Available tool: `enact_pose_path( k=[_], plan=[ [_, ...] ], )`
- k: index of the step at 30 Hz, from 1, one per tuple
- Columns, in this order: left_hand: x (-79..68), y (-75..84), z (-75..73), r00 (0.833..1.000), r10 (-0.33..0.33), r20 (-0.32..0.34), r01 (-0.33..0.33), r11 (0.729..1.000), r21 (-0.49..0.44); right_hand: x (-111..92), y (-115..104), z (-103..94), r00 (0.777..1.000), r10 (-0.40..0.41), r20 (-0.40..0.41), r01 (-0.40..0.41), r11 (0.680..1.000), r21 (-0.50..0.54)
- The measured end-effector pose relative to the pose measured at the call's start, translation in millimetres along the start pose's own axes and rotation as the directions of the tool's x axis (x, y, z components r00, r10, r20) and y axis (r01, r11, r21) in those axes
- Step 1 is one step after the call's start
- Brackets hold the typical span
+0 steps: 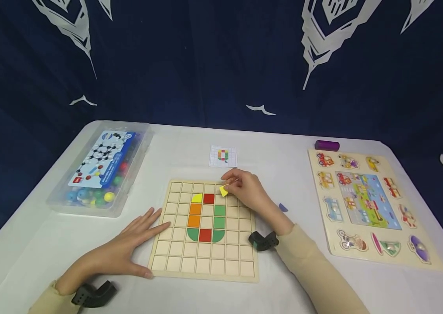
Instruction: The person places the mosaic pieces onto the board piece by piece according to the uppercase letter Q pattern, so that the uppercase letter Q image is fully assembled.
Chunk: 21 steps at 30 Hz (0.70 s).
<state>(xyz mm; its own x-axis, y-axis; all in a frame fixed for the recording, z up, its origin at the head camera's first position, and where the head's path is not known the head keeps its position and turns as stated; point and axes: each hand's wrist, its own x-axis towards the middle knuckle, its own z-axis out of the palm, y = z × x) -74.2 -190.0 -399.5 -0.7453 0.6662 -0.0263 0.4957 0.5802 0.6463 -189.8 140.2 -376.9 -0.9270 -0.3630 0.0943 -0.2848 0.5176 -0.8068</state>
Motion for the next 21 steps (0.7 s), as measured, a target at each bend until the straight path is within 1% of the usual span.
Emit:
enact_pose_path(
  k=[4,8,11,15,18,21],
  plan=[
    [-0.5,0.6,-0.2,1.0,-0.003,-0.002,0.003,1.0,-0.003,-0.7,0.8,0.4,0.999,-0.052,0.0,0.052,0.998,-0.044],
    [-0.3,0.0,-0.8,1.0,-0.01,0.003,0.01,1.0,-0.006,0.0,1.9,0.7,0.997,-0.069,0.017,0.069,0.998,-0.014],
    [-0.5,-0.6,-0.8,1.0,-0.015,0.006,0.015,1.0,-0.008,1.1,1.1,0.9,0.998,-0.059,0.038,0.058,0.998,0.016],
    [-0.2,-0.4,-0.7,1.0,-0.017,0.006,0.017,1.0,-0.002,3.1,-1.8,-0.5,0.998,-0.038,0.06,0.038,0.999,-0.009],
    [0.2,0.0,-0.5,1.0,-0.017,0.008,0.017,1.0,-0.003,3.7,-1.6,-0.8,0.997,-0.039,0.07,0.041,0.999,-0.03],
    [0.0,0.0,-0.4,1.0,-0.015,0.009,0.015,1.0,-0.004,3.6,-0.4,0.5,0.996,-0.061,0.071,0.063,0.997,-0.035]
  ],
)
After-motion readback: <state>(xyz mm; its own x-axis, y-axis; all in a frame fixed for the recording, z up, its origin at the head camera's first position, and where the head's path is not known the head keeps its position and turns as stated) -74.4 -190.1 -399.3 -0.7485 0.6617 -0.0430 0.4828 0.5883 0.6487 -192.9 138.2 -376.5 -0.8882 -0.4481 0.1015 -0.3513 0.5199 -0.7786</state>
